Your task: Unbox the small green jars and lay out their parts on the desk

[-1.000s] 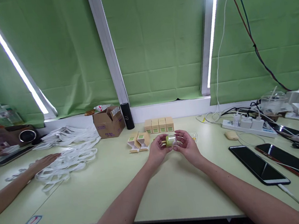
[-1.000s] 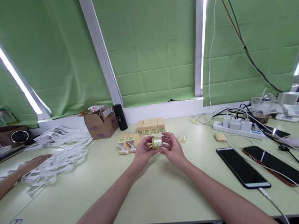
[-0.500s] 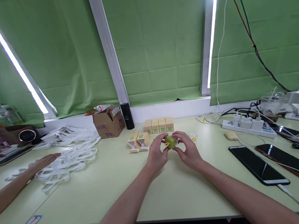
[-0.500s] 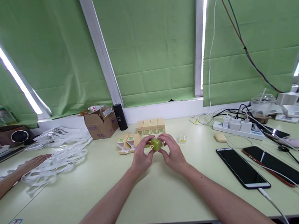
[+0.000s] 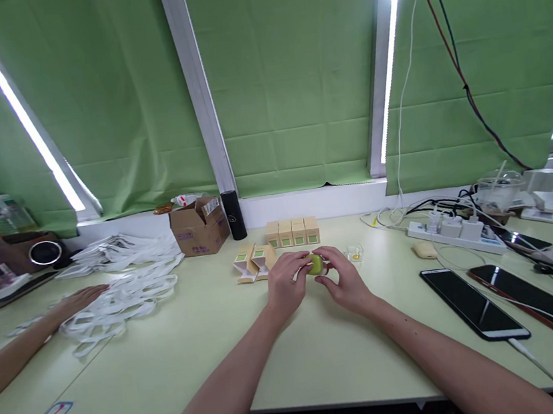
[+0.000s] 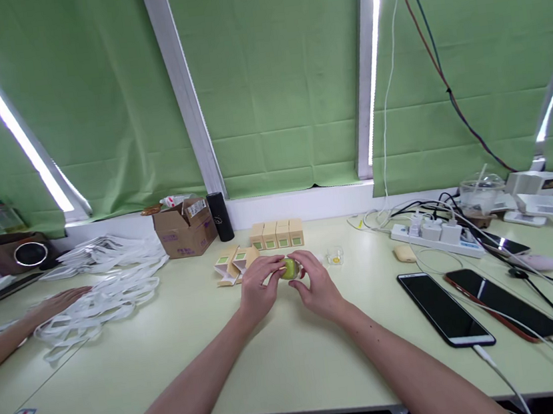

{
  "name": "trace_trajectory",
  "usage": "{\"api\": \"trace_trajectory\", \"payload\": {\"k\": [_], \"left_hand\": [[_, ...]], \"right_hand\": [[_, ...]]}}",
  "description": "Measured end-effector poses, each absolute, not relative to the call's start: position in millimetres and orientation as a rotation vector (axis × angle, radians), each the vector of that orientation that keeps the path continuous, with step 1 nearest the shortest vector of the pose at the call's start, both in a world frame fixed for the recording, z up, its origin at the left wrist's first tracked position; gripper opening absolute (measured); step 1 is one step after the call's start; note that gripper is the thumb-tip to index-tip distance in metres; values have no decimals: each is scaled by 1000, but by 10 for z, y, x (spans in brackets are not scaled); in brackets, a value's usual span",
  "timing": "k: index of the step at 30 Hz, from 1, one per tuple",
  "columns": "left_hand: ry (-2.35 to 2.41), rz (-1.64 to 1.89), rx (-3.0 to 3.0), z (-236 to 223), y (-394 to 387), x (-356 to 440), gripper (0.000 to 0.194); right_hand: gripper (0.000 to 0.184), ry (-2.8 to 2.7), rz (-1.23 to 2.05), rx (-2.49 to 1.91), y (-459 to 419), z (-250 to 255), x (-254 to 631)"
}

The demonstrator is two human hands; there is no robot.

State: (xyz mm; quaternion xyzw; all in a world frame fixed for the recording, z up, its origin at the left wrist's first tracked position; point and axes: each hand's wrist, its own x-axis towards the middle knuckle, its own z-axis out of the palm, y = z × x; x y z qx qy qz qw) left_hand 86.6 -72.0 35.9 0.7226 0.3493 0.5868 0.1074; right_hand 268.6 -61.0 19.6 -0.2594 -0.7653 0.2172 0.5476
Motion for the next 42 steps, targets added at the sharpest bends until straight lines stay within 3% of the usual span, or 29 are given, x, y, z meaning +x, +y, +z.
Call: {"api": "trace_trajectory", "payload": {"k": [12,20,30,35,42], "left_hand": [[1166,1758,1892,358,-724,877,9],[965,1765,1282,354,-536,818,41],[852,1661,773,315,-439,725,14],[852,1667,780,301,-418,698,16],[868,1687,758,321,-431,719,14]], "right_hand": [[43,-1766,561,-677,-512,155,2695],[43,-1719,640,-712,-482,129,2712],[41,-1623,716,-720,-479,218,2770],[43,-1577,607,-923,-157,395,3207],[43,-1782,188,-1640,337,453,4086]]}}
